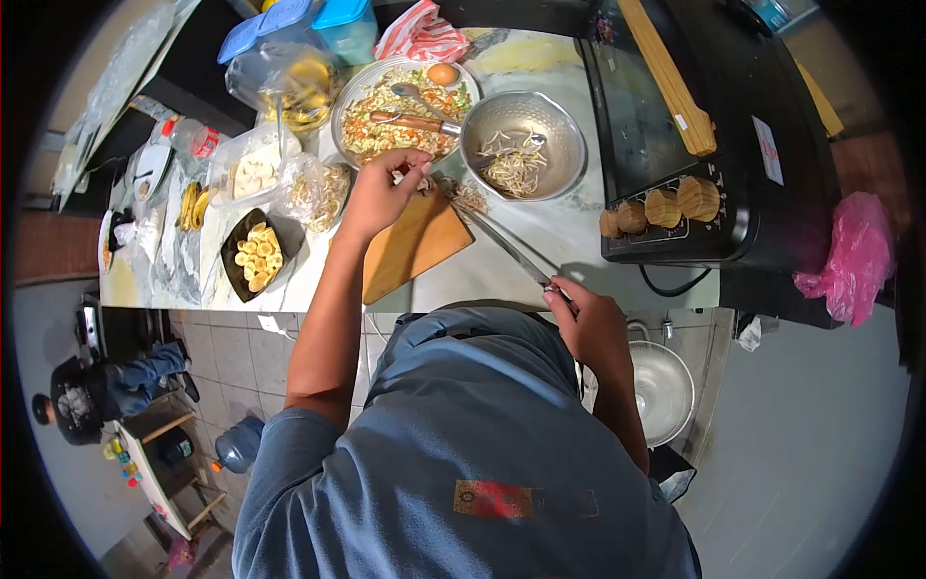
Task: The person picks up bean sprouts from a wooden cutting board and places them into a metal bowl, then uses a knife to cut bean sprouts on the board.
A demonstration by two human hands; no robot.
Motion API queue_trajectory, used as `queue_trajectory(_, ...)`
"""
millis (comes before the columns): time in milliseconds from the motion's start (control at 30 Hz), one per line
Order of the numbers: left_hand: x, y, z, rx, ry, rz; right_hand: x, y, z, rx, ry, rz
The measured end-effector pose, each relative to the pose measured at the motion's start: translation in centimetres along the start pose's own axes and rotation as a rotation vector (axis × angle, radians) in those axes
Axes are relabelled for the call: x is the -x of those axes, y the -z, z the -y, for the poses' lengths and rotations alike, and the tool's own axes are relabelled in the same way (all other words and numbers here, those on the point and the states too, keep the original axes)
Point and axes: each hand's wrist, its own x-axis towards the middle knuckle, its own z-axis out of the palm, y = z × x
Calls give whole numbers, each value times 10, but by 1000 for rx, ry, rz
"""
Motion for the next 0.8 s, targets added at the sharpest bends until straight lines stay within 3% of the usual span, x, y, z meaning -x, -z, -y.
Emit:
queue_trajectory(133, 27, 26, 11, -9, 135, -85, -8, -4, 5, 13, 164, -31)
queue_trajectory(333, 87, 58, 32, -26, 277, -263, -18, -15, 18, 18, 237, 67)
queue_trajectory(600, 141, 71, 45, -108, 393, -256, -30, -22, 36, 105, 261, 144)
queue_trajectory(733, 134, 67, 42, -126, 334, -261, -30, -19, 36, 99, 232, 139)
queue_trajectory(800, 123, 63, 31, -72, 418, -221, -26, -13, 34, 94, 200, 123)
